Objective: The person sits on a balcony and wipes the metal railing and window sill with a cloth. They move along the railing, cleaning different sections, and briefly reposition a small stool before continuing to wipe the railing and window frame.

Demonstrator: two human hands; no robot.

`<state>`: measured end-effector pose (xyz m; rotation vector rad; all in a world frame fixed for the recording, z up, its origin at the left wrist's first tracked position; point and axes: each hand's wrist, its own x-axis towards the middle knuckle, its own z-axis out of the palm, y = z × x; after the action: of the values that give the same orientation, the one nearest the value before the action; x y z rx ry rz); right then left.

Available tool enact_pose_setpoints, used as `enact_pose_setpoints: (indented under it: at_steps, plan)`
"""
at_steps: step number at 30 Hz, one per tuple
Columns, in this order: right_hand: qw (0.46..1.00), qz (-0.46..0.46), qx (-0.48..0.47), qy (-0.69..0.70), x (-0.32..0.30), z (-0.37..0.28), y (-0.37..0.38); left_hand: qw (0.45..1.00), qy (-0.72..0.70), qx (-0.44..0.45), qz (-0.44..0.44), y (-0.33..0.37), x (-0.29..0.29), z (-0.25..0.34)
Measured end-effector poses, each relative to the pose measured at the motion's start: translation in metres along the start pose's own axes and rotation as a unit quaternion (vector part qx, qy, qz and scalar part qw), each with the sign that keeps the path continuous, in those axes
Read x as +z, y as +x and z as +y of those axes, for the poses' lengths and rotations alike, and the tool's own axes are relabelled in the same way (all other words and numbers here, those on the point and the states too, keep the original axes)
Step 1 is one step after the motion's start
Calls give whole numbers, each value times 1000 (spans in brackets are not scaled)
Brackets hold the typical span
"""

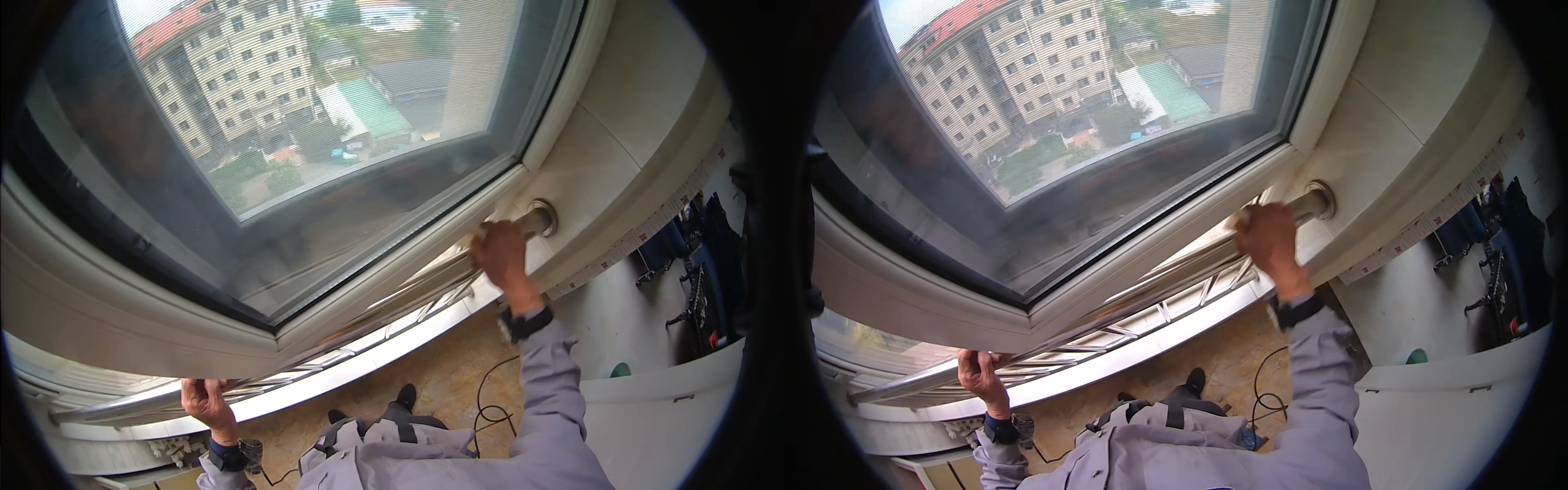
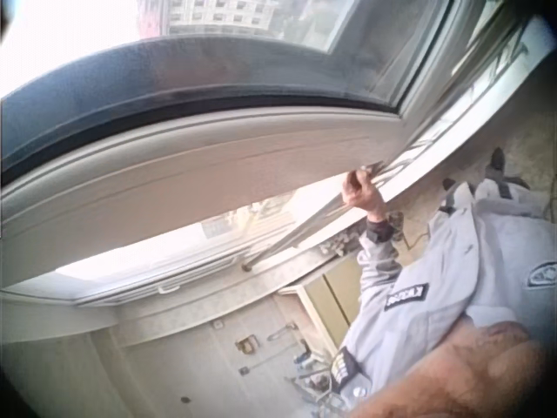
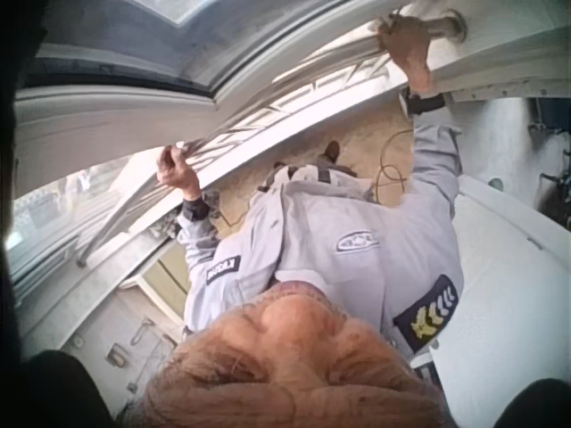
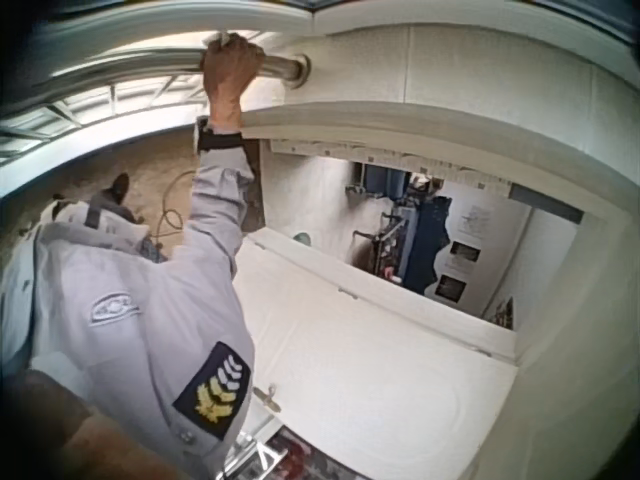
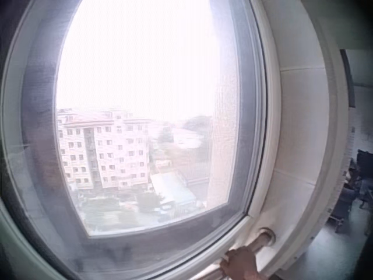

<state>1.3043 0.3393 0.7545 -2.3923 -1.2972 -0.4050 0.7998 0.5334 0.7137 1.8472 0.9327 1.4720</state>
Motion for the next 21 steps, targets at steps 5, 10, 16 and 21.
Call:
enact_pose_setpoints:
  at_steps: [5,10,16,21]
  plan:
    - [954,29,-225,195,23,-172,-55,999,-39,-3,-3,2,2,6]
    - [969,-78,-205,116,6,-163,-42,999,-41,15,-21,6,3,11]
    - [986,1,-152,74,23,-174,-54,996,-52,9,-65,9,-3,16]
    - [944,-7,-249,215,41,-296,-94,994,-79,-6,-76,10,-6,17]
